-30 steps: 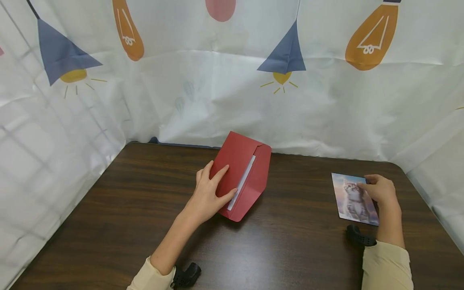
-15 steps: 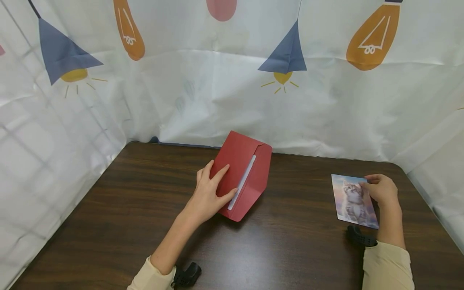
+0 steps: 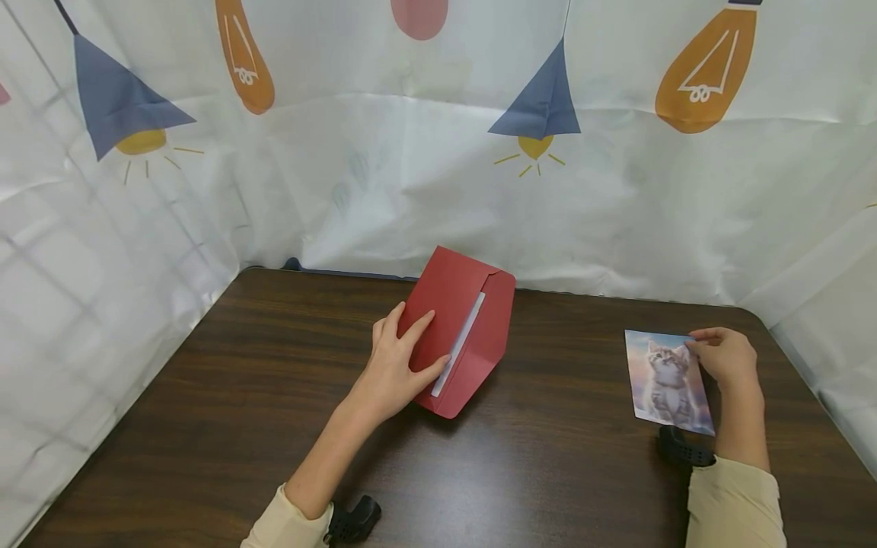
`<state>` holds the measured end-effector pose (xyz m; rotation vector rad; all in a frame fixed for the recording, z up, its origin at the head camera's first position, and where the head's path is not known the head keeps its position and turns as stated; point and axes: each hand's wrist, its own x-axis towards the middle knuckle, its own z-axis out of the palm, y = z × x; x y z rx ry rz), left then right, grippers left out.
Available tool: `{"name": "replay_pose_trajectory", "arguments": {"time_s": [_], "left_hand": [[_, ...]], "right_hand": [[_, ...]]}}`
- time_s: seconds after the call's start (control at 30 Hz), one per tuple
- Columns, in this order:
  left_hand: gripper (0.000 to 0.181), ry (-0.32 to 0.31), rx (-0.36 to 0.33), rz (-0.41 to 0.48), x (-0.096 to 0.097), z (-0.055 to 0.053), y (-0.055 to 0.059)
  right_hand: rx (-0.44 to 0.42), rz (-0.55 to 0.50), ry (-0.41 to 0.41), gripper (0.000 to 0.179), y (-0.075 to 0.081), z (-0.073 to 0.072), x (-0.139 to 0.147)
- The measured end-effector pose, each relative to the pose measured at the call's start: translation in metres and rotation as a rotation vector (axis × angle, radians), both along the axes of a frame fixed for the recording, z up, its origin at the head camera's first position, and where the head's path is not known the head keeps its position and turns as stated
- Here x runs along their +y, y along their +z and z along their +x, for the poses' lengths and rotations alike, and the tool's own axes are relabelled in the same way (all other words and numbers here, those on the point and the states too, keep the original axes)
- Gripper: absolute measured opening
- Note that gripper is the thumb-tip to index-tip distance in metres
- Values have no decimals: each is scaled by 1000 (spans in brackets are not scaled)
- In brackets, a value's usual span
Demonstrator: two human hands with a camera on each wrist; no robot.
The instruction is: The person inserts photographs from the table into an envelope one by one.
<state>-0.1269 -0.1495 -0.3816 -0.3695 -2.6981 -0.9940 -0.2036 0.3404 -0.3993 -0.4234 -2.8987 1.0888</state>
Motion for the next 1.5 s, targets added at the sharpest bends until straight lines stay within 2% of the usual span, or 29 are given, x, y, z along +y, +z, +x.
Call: {"name": "replay_pose_trajectory", "arguments": {"time_s": [0.7, 1.5], "left_hand": [[70, 2, 7, -11, 0, 0, 0], [70, -2, 17, -4, -1, 0, 0]], "right_hand": [[15, 53, 64, 35, 11, 3, 0], [38, 45, 142, 30, 24, 3, -4]]}}
